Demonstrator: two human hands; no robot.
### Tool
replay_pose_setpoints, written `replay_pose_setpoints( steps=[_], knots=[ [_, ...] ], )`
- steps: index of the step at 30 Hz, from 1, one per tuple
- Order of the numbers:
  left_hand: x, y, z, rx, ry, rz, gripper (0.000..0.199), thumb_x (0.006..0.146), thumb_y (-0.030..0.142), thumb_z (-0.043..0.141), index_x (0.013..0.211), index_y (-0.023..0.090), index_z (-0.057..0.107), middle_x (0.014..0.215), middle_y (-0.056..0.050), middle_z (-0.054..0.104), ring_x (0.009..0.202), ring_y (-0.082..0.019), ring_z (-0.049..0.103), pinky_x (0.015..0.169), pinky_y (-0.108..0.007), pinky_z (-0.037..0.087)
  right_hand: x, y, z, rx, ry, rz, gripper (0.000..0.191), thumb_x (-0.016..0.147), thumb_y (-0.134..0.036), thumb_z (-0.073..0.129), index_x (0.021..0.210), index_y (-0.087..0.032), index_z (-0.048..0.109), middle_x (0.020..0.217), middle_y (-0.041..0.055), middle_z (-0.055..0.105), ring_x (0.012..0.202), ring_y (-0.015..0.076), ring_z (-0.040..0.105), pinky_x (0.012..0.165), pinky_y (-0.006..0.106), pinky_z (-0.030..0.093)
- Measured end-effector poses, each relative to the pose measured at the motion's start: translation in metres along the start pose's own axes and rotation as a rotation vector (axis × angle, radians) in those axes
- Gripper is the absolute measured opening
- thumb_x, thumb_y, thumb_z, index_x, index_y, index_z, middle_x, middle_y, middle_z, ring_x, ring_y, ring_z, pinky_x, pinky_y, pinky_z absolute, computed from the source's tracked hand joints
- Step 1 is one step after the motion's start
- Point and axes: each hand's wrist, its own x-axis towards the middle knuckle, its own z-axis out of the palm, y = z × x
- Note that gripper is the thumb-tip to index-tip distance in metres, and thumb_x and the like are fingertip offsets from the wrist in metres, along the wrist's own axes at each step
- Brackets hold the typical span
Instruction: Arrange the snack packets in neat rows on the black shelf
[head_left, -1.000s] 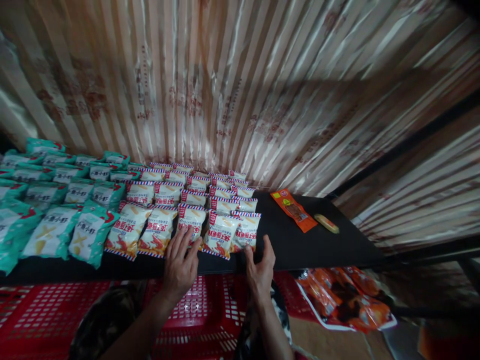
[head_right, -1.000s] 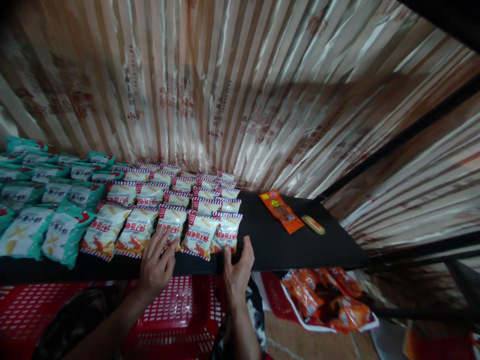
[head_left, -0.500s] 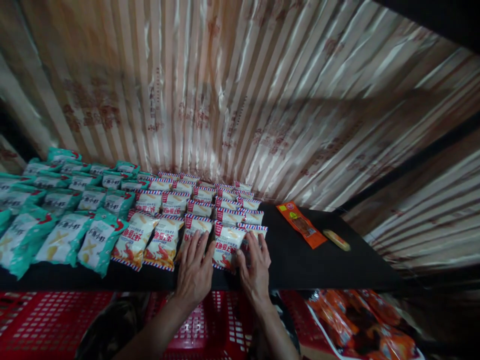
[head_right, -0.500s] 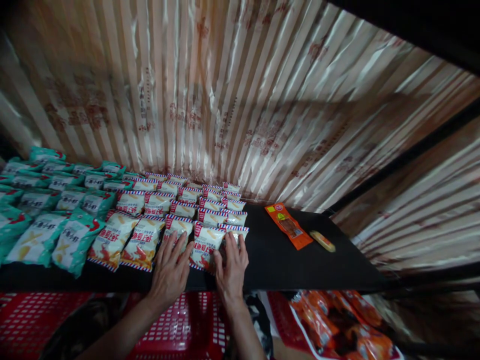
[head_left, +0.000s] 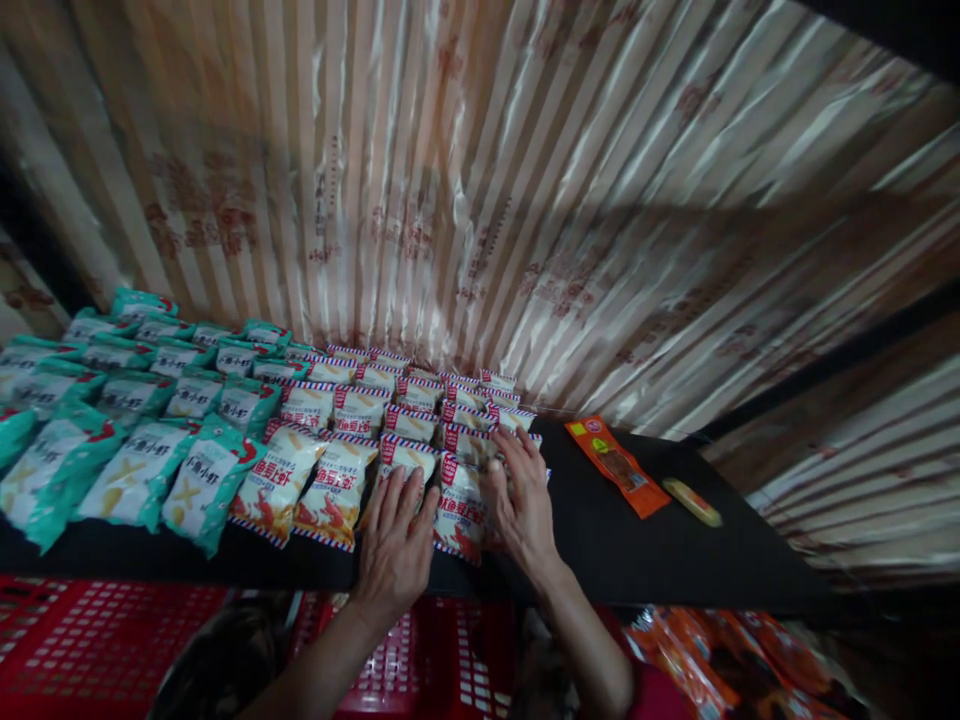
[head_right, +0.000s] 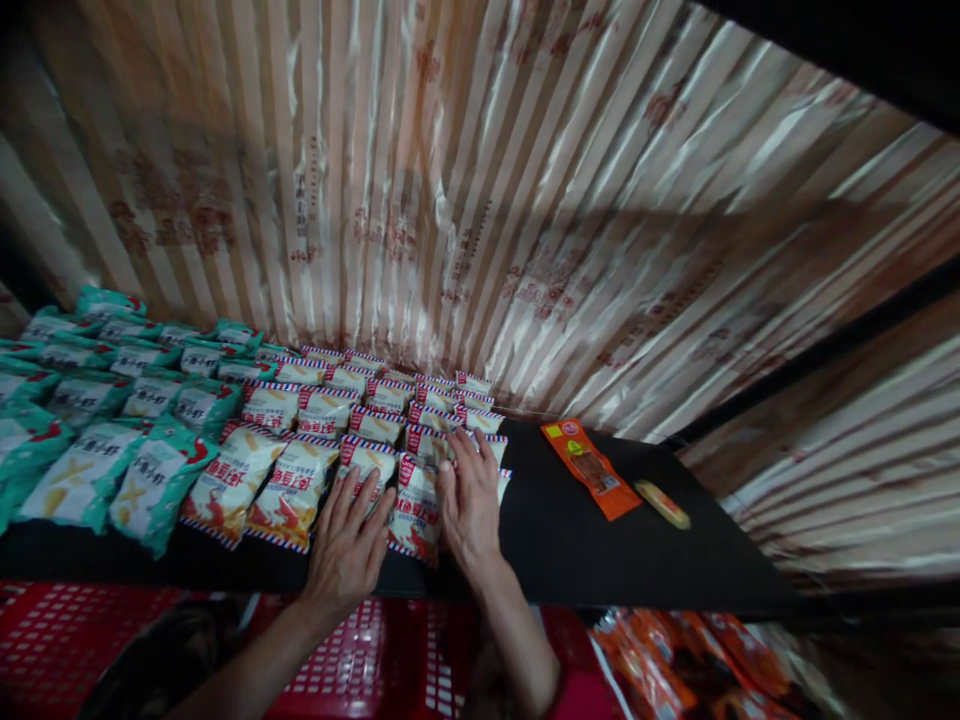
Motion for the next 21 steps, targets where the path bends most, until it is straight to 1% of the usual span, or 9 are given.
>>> replay_pose_setpoints(
  steps=[2, 4, 6, 7, 9, 11, 14, 18, 21],
  knots=[
    [0.002, -0.001, 0.000, 0.004, 0.013, -0.017, 0.044, 0.084, 0.021, 0.048, 0.128, 0.019, 0.049, 0.139, -0.011, 0.044, 0.135, -0.030, 0.024, 0.105, -0.049, 0.030, 0.025, 0.001, 0.003, 0.025, -0.139, -0.085, 0.037, 0.090, -0.028, 0.040, 0.124, -0.022, 0.052, 0.125, 0.0075, 0.057, 0.130, 0.0244, 0.033, 0.102, 0.050, 0.033],
    [0.005, -0.002, 0.000, 0.010, 0.016, -0.041, 0.044, 0.084, 0.022, 0.048, 0.128, 0.019, 0.049, 0.139, -0.010, 0.043, 0.135, -0.030, 0.024, 0.105, -0.049, 0.030, 0.048, 0.001, 0.011, 0.039, -0.271, -0.202, 0.037, 0.089, -0.019, 0.039, 0.121, -0.021, 0.056, 0.121, 0.0059, 0.061, 0.127, 0.0229, 0.038, 0.102, 0.047, 0.034],
    [0.008, -0.003, 0.000, 0.018, 0.012, -0.054, 0.046, 0.083, 0.024, 0.050, 0.128, 0.018, 0.049, 0.139, -0.010, 0.043, 0.135, -0.030, 0.025, 0.105, -0.048, 0.030, 0.067, 0.001, 0.022, 0.028, -0.374, -0.280, 0.036, 0.087, -0.014, 0.039, 0.115, -0.020, 0.061, 0.112, 0.0060, 0.065, 0.117, 0.0207, 0.049, 0.101, 0.043, 0.036],
    [0.009, -0.003, 0.000, 0.021, 0.008, -0.051, 0.046, 0.083, 0.025, 0.050, 0.128, 0.018, 0.049, 0.139, -0.010, 0.043, 0.135, -0.030, 0.025, 0.105, -0.048, 0.030, 0.075, 0.000, 0.028, 0.012, -0.414, -0.299, 0.034, 0.087, -0.014, 0.041, 0.112, -0.020, 0.063, 0.106, 0.0060, 0.068, 0.109, 0.0196, 0.054, 0.099, 0.040, 0.037],
    [0.010, -0.003, 0.000, 0.026, 0.000, -0.030, 0.048, 0.082, 0.027, 0.051, 0.129, 0.019, 0.048, 0.140, -0.010, 0.043, 0.135, -0.031, 0.026, 0.105, -0.048, 0.030, 0.088, -0.002, 0.040, -0.040, -0.489, -0.329, 0.030, 0.087, -0.015, 0.045, 0.107, -0.020, 0.067, 0.096, 0.0061, 0.070, 0.096, 0.0181, 0.059, 0.095, 0.034, 0.040],
    [0.009, -0.003, 0.000, 0.033, -0.003, -0.015, 0.048, 0.082, 0.027, 0.051, 0.130, 0.019, 0.048, 0.140, -0.009, 0.043, 0.135, -0.031, 0.025, 0.105, -0.048, 0.030, 0.098, -0.004, 0.051, -0.113, -0.550, -0.344, 0.027, 0.086, -0.015, 0.048, 0.102, -0.019, 0.069, 0.088, 0.0065, 0.071, 0.087, 0.0171, 0.060, 0.091, 0.031, 0.040],
    [0.007, -0.004, 0.002, 0.050, -0.011, -0.025, 0.048, 0.082, 0.026, 0.051, 0.130, 0.019, 0.048, 0.140, -0.009, 0.042, 0.135, -0.031, 0.024, 0.106, -0.048, 0.029, 0.110, -0.008, 0.062, -0.227, -0.635, -0.355, 0.023, 0.085, -0.016, 0.052, 0.098, -0.019, 0.072, 0.082, 0.0060, 0.072, 0.080, 0.0167, 0.061, 0.089, 0.029, 0.039],
    [0.006, -0.006, 0.004, 0.067, -0.029, -0.040, 0.047, 0.082, 0.024, 0.050, 0.129, 0.018, 0.048, 0.140, -0.009, 0.042, 0.136, -0.031, 0.024, 0.106, -0.047, 0.030, 0.119, -0.009, 0.071, -0.266, -0.711, -0.364, 0.024, 0.085, -0.018, 0.054, 0.101, -0.025, 0.070, 0.085, 0.0029, 0.073, 0.083, 0.0166, 0.060, 0.088, 0.028, 0.037],
    [0.006, -0.007, 0.006, 0.070, -0.033, -0.057, 0.046, 0.082, 0.022, 0.049, 0.128, 0.018, 0.048, 0.141, -0.009, 0.042, 0.136, -0.031, 0.024, 0.105, -0.048, 0.031, 0.122, -0.009, 0.078, -0.269, -0.737, -0.374, 0.021, 0.085, -0.019, 0.056, 0.097, -0.025, 0.072, 0.086, 0.0028, 0.073, 0.086, 0.0163, 0.060, 0.090, 0.028, 0.035]
  ],
)
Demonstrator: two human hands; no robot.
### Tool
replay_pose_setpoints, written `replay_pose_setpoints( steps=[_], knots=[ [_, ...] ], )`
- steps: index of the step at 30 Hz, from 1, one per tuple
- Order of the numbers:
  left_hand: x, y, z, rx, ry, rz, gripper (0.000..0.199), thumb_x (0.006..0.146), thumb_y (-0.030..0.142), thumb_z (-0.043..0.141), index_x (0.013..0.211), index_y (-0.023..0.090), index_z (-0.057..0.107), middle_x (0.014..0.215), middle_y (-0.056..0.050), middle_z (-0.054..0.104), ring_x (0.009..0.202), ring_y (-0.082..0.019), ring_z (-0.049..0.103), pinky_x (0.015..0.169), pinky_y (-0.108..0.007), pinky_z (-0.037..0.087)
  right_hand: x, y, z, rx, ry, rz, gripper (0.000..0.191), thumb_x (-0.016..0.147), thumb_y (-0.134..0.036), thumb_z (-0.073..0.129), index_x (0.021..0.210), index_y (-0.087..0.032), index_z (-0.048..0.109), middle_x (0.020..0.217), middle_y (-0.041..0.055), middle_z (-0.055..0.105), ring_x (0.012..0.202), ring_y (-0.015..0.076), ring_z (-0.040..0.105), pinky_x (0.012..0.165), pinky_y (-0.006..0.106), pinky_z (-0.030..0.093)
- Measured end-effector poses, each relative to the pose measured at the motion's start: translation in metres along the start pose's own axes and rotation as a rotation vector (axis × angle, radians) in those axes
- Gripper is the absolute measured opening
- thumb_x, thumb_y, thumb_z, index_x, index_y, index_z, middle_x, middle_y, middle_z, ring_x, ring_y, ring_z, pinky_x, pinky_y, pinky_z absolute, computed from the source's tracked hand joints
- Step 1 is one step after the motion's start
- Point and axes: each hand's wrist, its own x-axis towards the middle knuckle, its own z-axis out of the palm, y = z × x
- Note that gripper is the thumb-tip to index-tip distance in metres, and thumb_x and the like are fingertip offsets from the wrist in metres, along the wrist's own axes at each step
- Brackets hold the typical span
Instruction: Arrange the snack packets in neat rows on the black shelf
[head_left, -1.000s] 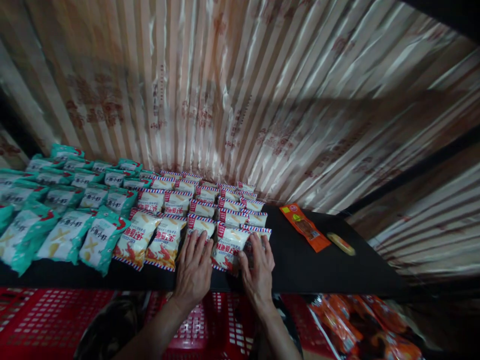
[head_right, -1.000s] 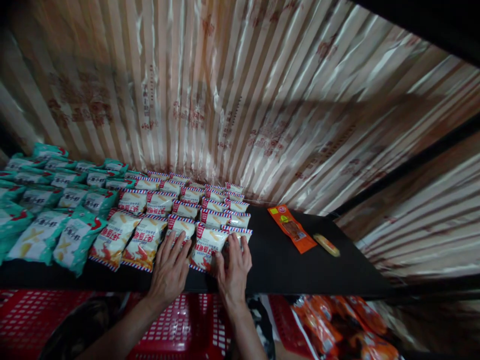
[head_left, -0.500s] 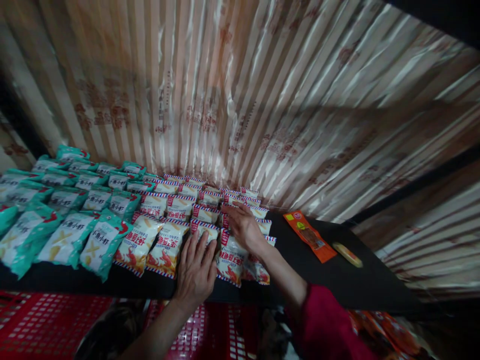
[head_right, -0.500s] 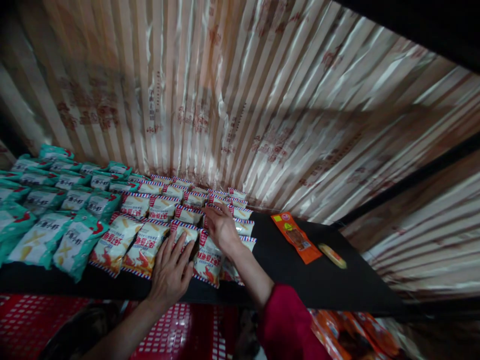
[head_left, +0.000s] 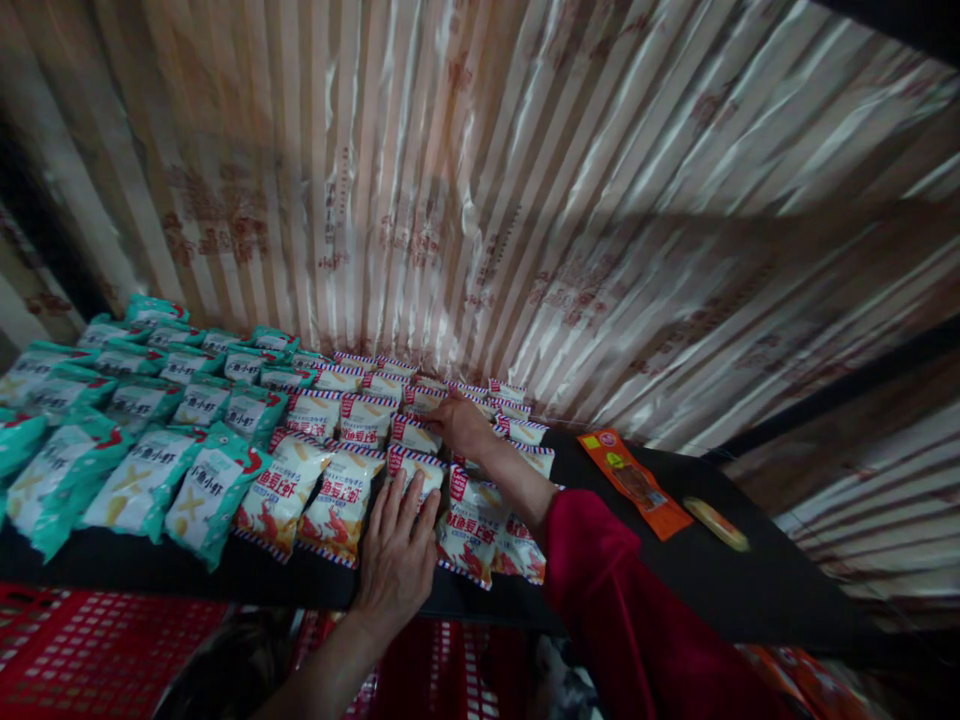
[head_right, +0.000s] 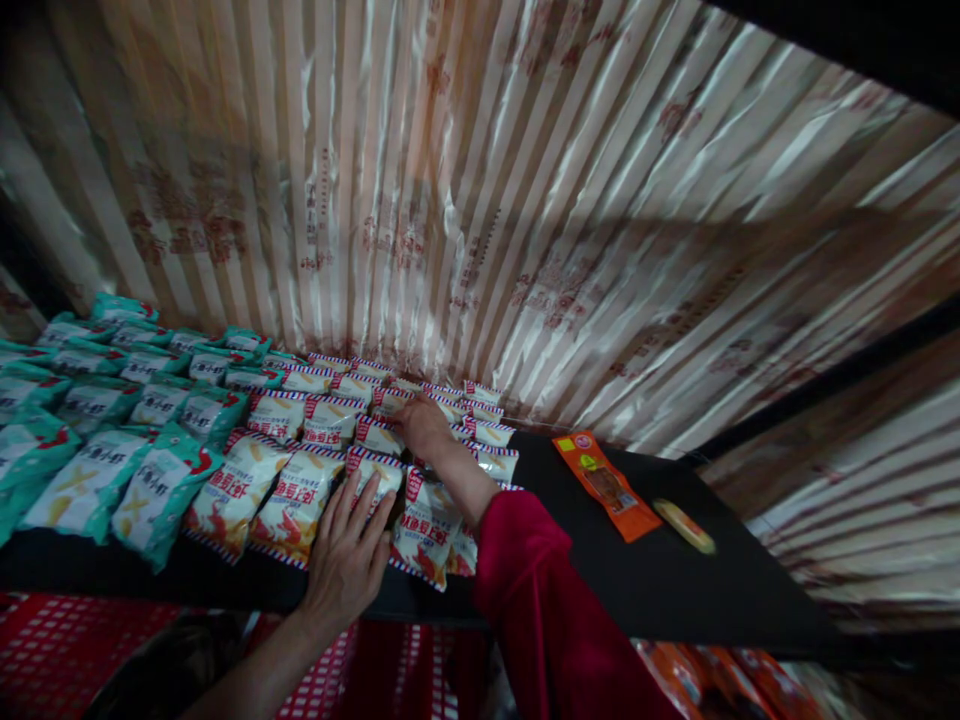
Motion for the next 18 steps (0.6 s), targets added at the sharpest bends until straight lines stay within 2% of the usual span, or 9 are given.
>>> replay_pose_setpoints(
  steps=[4, 10, 18],
  knots=[
    [-0.0001, -0.0006, 0.0028, 0.012, 0.014, 0.001, 0.043, 0.083, 0.019, 0.047, 0.127, 0.017, 0.050, 0.139, -0.010, 0.044, 0.135, -0.030, 0.026, 0.104, -0.048, 0.033, 0.0053, -0.0017, 0.0039, -0.043, -0.014, 0.002, 0.018, 0.084, -0.019, 0.055, 0.087, -0.022, 0.073, 0.082, 0.0040, 0.072, 0.085, 0.0164, 0.060, 0.091, 0.029, 0.033],
    [-0.0005, -0.0009, 0.0036, 0.021, 0.033, -0.003, 0.042, 0.083, 0.017, 0.047, 0.125, 0.017, 0.051, 0.138, -0.011, 0.045, 0.135, -0.031, 0.026, 0.103, -0.049, 0.035, 0.0063, -0.0031, 0.0069, -0.014, 0.042, 0.034, 0.016, 0.082, -0.022, 0.058, 0.086, -0.026, 0.072, 0.084, 0.0020, 0.071, 0.089, 0.0177, 0.058, 0.092, 0.032, 0.032],
    [-0.0019, -0.0013, 0.0079, 0.028, 0.011, -0.024, 0.044, 0.084, 0.018, 0.047, 0.127, 0.018, 0.049, 0.139, -0.010, 0.044, 0.135, -0.030, 0.027, 0.103, -0.049, 0.035, 0.0090, 0.0027, 0.0073, 0.025, 0.061, 0.030, 0.018, 0.085, -0.025, 0.054, 0.082, -0.023, 0.071, 0.080, 0.0025, 0.070, 0.083, 0.0162, 0.059, 0.086, 0.030, 0.035]
  ],
)
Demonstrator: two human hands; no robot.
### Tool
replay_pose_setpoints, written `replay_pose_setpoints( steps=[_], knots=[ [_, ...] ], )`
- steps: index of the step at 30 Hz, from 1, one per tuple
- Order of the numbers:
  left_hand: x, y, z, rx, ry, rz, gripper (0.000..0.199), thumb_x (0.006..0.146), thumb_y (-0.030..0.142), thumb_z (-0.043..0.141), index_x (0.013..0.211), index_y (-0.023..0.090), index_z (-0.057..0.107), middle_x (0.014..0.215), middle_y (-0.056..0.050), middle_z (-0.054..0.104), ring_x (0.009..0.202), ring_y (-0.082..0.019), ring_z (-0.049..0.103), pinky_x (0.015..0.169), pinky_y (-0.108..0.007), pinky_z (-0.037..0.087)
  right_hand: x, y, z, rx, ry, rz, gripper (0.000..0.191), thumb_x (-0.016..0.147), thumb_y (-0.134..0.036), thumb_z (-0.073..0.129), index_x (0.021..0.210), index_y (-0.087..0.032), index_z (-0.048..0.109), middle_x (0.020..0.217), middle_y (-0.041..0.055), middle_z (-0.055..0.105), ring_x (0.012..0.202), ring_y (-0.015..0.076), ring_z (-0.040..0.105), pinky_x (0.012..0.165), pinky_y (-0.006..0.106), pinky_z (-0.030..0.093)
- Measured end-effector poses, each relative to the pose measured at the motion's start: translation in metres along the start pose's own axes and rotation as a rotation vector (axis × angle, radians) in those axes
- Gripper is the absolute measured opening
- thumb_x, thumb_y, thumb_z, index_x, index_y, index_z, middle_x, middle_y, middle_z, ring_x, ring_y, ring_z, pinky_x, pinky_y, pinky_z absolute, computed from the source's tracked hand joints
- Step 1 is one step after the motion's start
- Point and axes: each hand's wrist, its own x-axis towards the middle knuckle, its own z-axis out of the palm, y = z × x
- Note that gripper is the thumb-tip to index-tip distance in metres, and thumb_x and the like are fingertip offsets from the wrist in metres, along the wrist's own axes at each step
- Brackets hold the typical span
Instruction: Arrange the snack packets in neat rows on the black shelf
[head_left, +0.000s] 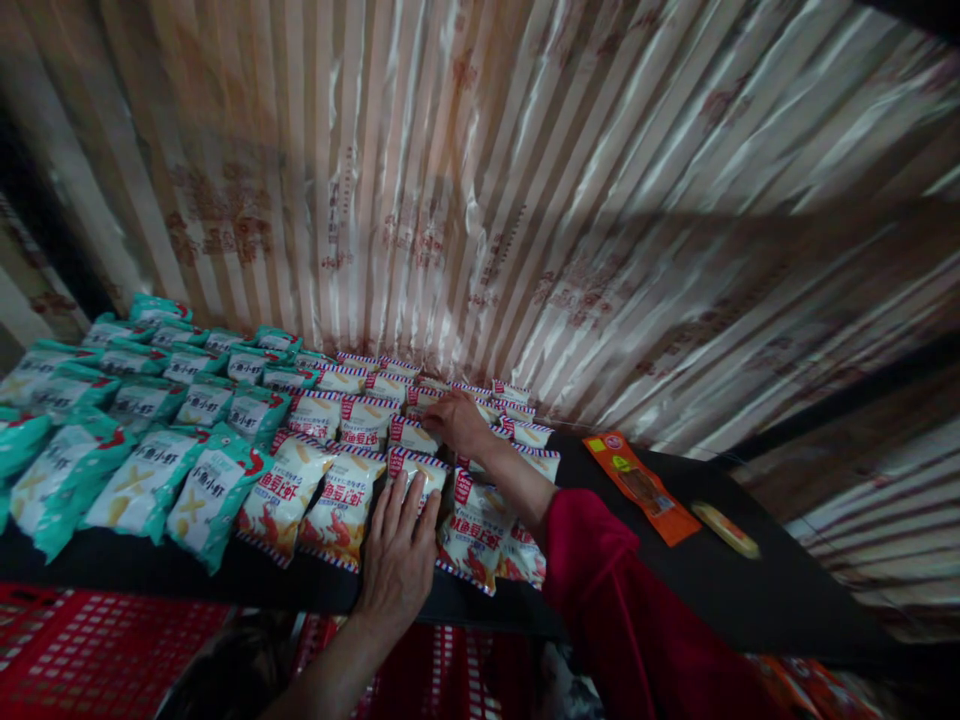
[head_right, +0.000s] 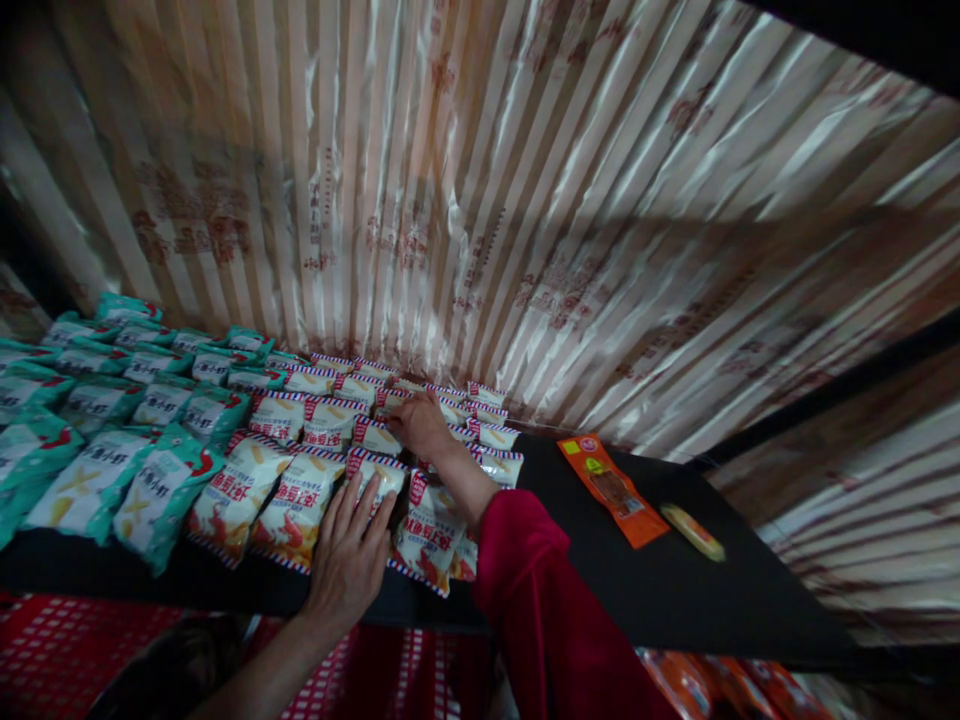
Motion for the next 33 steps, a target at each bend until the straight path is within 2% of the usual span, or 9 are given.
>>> replay_pose_setpoints(
  steps=[5, 9, 14, 20, 26, 30, 33],
  knots=[
    [0.000, 0.000, 0.001, -0.008, 0.004, -0.008, 0.044, 0.084, 0.020, 0.048, 0.128, 0.019, 0.048, 0.140, -0.009, 0.042, 0.135, -0.030, 0.027, 0.104, -0.048, 0.033, 0.005, 0.011, -0.008, -0.062, 0.110, 0.137, 0.022, 0.089, -0.025, 0.048, 0.093, -0.022, 0.070, 0.090, 0.0061, 0.070, 0.092, 0.0204, 0.057, 0.086, 0.033, 0.035],
    [0.001, 0.001, -0.001, 0.003, 0.020, 0.002, 0.043, 0.084, 0.018, 0.047, 0.127, 0.018, 0.049, 0.139, -0.009, 0.044, 0.134, -0.029, 0.027, 0.104, -0.047, 0.033, 0.011, 0.016, -0.009, -0.098, 0.065, 0.163, 0.026, 0.090, -0.029, 0.046, 0.092, -0.023, 0.071, 0.095, 0.0067, 0.070, 0.099, 0.0231, 0.055, 0.089, 0.036, 0.034],
    [0.001, 0.001, -0.001, -0.016, 0.044, -0.002, 0.043, 0.085, 0.019, 0.047, 0.127, 0.017, 0.048, 0.139, -0.009, 0.044, 0.134, -0.029, 0.027, 0.105, -0.046, 0.032, 0.022, 0.019, 0.000, -0.117, 0.004, 0.188, 0.024, 0.090, -0.029, 0.047, 0.104, -0.028, 0.067, 0.100, 0.0055, 0.069, 0.103, 0.0241, 0.055, 0.090, 0.039, 0.033],
    [0.001, 0.000, 0.000, -0.015, 0.024, -0.005, 0.044, 0.085, 0.021, 0.047, 0.129, 0.018, 0.047, 0.141, -0.008, 0.042, 0.134, -0.029, 0.027, 0.107, -0.046, 0.028, 0.033, 0.026, 0.006, -0.131, -0.012, 0.229, 0.023, 0.086, -0.030, 0.052, 0.101, -0.024, 0.068, 0.096, 0.0092, 0.070, 0.097, 0.0260, 0.059, 0.088, 0.038, 0.034],
    [0.001, 0.000, 0.003, -0.020, 0.058, -0.009, 0.043, 0.085, 0.023, 0.047, 0.128, 0.018, 0.048, 0.141, -0.009, 0.042, 0.134, -0.029, 0.028, 0.107, -0.045, 0.027, 0.041, 0.026, 0.009, -0.118, -0.008, 0.255, 0.020, 0.084, -0.024, 0.052, 0.089, -0.020, 0.071, 0.093, 0.0095, 0.071, 0.097, 0.0252, 0.059, 0.089, 0.038, 0.033],
    [0.000, 0.001, 0.005, -0.025, 0.059, -0.025, 0.043, 0.085, 0.023, 0.048, 0.128, 0.018, 0.049, 0.140, -0.007, 0.043, 0.134, -0.028, 0.027, 0.108, -0.044, 0.026, 0.045, 0.022, 0.010, -0.089, -0.007, 0.263, 0.022, 0.086, -0.024, 0.050, 0.093, -0.022, 0.070, 0.096, 0.0065, 0.071, 0.096, 0.0203, 0.059, 0.094, 0.036, 0.029],
    [0.000, 0.001, 0.005, -0.025, 0.050, -0.027, 0.044, 0.085, 0.024, 0.049, 0.128, 0.018, 0.048, 0.141, -0.007, 0.042, 0.134, -0.029, 0.027, 0.108, -0.044, 0.025, 0.046, 0.019, 0.008, -0.077, -0.016, 0.280, 0.023, 0.086, -0.025, 0.048, 0.096, -0.024, 0.069, 0.098, 0.0057, 0.071, 0.098, 0.0200, 0.060, 0.096, 0.036, 0.028]
  ],
)
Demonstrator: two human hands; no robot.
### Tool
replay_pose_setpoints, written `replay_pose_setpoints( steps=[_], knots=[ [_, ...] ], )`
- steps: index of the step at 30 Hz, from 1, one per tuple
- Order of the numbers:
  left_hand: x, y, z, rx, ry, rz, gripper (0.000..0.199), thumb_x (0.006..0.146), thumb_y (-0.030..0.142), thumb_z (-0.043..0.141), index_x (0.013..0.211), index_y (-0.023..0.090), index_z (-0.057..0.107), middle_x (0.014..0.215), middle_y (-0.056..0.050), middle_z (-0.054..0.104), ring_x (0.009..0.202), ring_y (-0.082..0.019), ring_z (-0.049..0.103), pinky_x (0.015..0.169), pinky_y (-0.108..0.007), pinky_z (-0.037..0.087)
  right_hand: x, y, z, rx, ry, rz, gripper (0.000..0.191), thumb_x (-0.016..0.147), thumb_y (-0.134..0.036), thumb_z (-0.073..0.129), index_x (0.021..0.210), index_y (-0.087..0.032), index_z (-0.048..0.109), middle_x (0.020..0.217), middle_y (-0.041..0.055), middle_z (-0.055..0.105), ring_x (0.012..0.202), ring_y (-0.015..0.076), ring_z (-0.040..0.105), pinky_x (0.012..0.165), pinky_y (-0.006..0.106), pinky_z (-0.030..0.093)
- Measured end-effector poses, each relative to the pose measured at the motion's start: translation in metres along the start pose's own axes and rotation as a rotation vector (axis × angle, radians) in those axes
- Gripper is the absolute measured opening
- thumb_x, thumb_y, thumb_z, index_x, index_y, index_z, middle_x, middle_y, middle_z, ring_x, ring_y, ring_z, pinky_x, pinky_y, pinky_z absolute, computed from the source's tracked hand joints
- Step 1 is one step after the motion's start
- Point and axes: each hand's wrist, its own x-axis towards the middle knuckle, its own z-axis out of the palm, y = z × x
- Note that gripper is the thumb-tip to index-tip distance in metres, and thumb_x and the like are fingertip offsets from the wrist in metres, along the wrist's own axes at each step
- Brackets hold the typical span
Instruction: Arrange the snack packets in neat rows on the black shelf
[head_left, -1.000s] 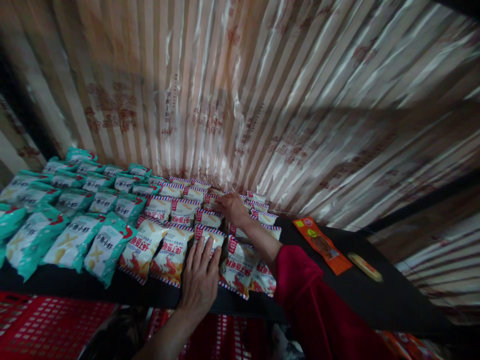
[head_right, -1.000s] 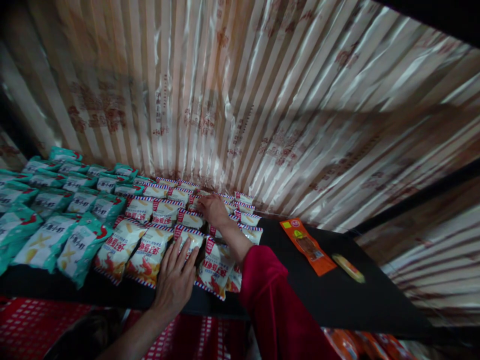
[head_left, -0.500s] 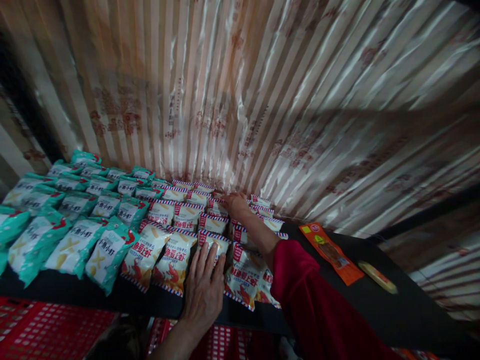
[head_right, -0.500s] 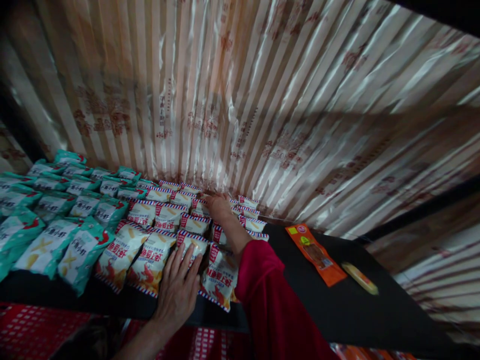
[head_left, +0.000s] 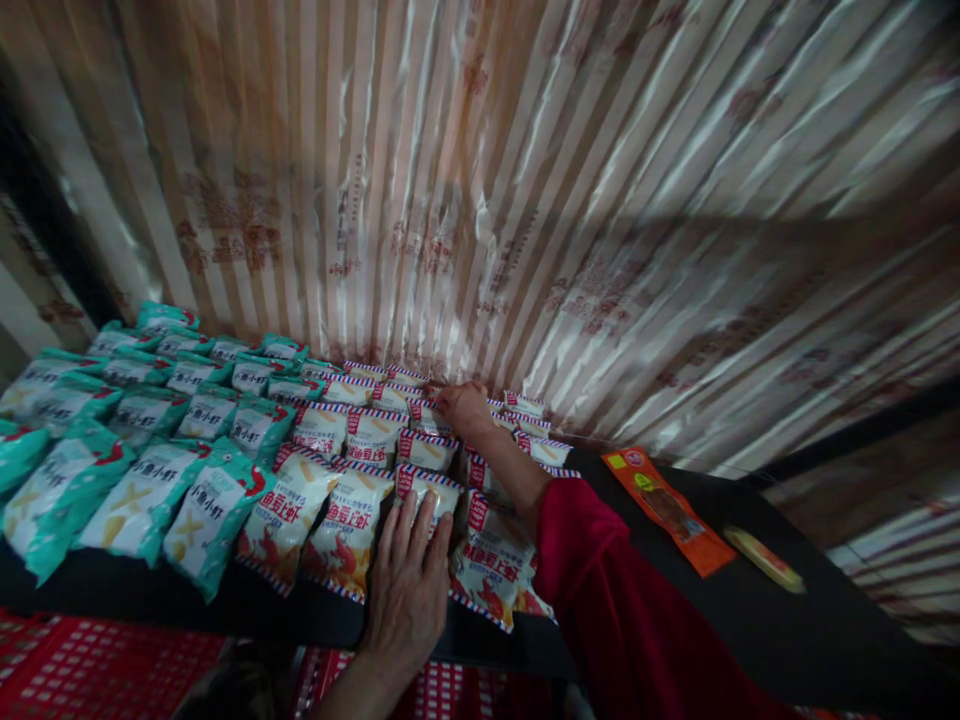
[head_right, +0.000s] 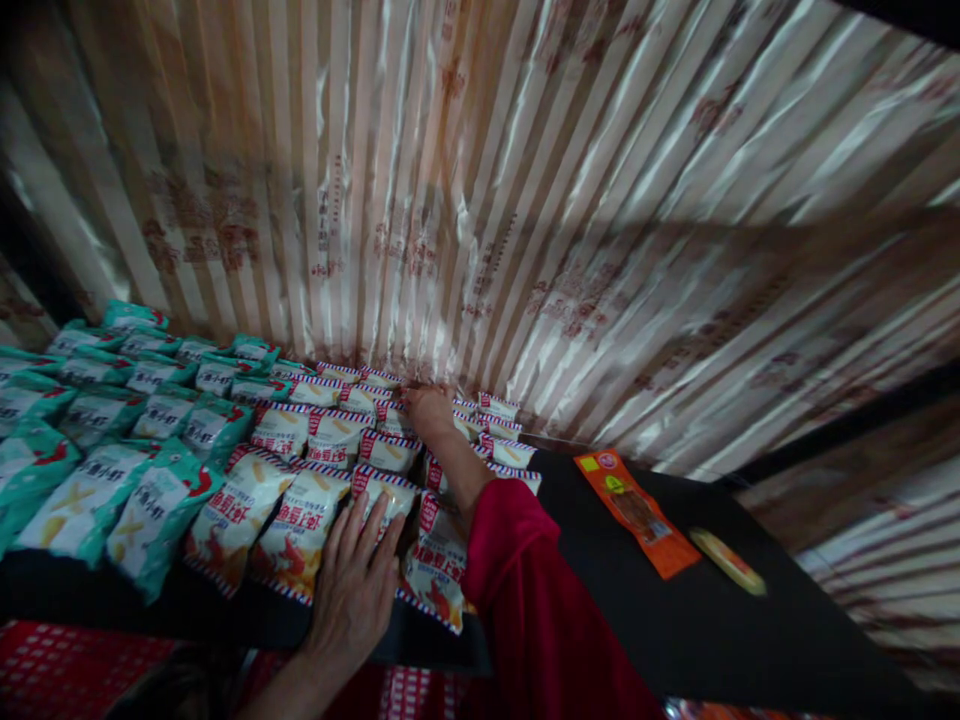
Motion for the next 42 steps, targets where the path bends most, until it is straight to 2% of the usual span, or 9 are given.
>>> replay_pose_setpoints(
  steps=[4, 8, 13, 17, 23, 29, 35, 42],
  knots=[
    [-0.001, -0.001, 0.001, -0.009, 0.000, -0.001, 0.044, 0.084, 0.023, 0.049, 0.128, 0.019, 0.048, 0.141, -0.008, 0.041, 0.134, -0.029, 0.028, 0.108, -0.044, 0.024, 0.000, 0.004, -0.004, 0.015, -0.030, 0.033, 0.025, 0.088, -0.028, 0.046, 0.098, -0.023, 0.069, 0.100, 0.0054, 0.071, 0.095, 0.0185, 0.062, 0.087, 0.029, 0.037],
    [-0.002, -0.001, 0.001, -0.021, 0.000, -0.004, 0.044, 0.084, 0.023, 0.050, 0.128, 0.019, 0.048, 0.141, -0.007, 0.041, 0.133, -0.028, 0.030, 0.109, -0.044, 0.024, 0.002, 0.018, -0.006, 0.029, -0.053, 0.087, 0.031, 0.091, -0.027, 0.038, 0.107, -0.024, 0.065, 0.104, 0.0048, 0.070, 0.093, 0.0159, 0.063, 0.079, 0.023, 0.043],
    [-0.001, 0.000, 0.000, -0.028, 0.003, -0.006, 0.045, 0.083, 0.024, 0.051, 0.128, 0.020, 0.049, 0.141, -0.006, 0.042, 0.133, -0.028, 0.030, 0.109, -0.043, 0.022, 0.013, 0.036, -0.003, 0.018, -0.098, 0.151, 0.030, 0.088, -0.024, 0.043, 0.108, -0.026, 0.065, 0.103, 0.0051, 0.070, 0.093, 0.0169, 0.064, 0.079, 0.023, 0.045],
    [0.001, 0.000, -0.001, -0.036, 0.006, -0.012, 0.045, 0.083, 0.025, 0.051, 0.128, 0.020, 0.049, 0.141, -0.006, 0.041, 0.133, -0.028, 0.031, 0.109, -0.043, 0.021, 0.023, 0.042, 0.002, 0.009, -0.142, 0.149, 0.032, 0.086, -0.021, 0.044, 0.111, -0.026, 0.064, 0.106, 0.0050, 0.069, 0.098, 0.0175, 0.063, 0.082, 0.024, 0.046],
    [0.003, 0.000, 0.000, -0.031, 0.010, -0.006, 0.045, 0.083, 0.026, 0.051, 0.128, 0.020, 0.049, 0.141, -0.005, 0.042, 0.133, -0.027, 0.031, 0.109, -0.042, 0.022, 0.033, 0.041, 0.008, -0.009, -0.196, 0.114, 0.036, 0.086, -0.019, 0.045, 0.118, -0.025, 0.060, 0.110, 0.0075, 0.067, 0.100, 0.0204, 0.063, 0.083, 0.027, 0.047],
    [0.003, 0.000, 0.000, -0.029, 0.013, -0.014, 0.044, 0.082, 0.026, 0.052, 0.126, 0.020, 0.051, 0.140, -0.005, 0.043, 0.133, -0.028, 0.030, 0.109, -0.043, 0.020, 0.036, 0.035, 0.008, -0.027, -0.256, 0.069, 0.032, 0.089, -0.024, 0.041, 0.112, -0.026, 0.063, 0.109, 0.0069, 0.068, 0.098, 0.0227, 0.064, 0.079, 0.030, 0.048],
    [0.003, -0.001, 0.000, -0.027, -0.016, -0.021, 0.046, 0.082, 0.027, 0.054, 0.127, 0.021, 0.050, 0.141, -0.005, 0.043, 0.133, -0.029, 0.029, 0.109, -0.044, 0.019, 0.038, 0.026, 0.003, -0.028, -0.267, 0.035, 0.034, 0.091, -0.021, 0.036, 0.109, -0.021, 0.064, 0.116, 0.0066, 0.065, 0.102, 0.0188, 0.061, 0.083, 0.024, 0.044],
    [0.003, 0.000, -0.001, -0.022, -0.007, -0.027, 0.045, 0.082, 0.027, 0.053, 0.127, 0.021, 0.050, 0.139, -0.005, 0.044, 0.134, -0.029, 0.028, 0.109, -0.044, 0.020, 0.037, 0.025, -0.001, -0.024, -0.257, 0.054, 0.032, 0.089, -0.017, 0.037, 0.098, -0.015, 0.068, 0.104, 0.0090, 0.069, 0.091, 0.0174, 0.063, 0.074, 0.021, 0.044]
  ],
)
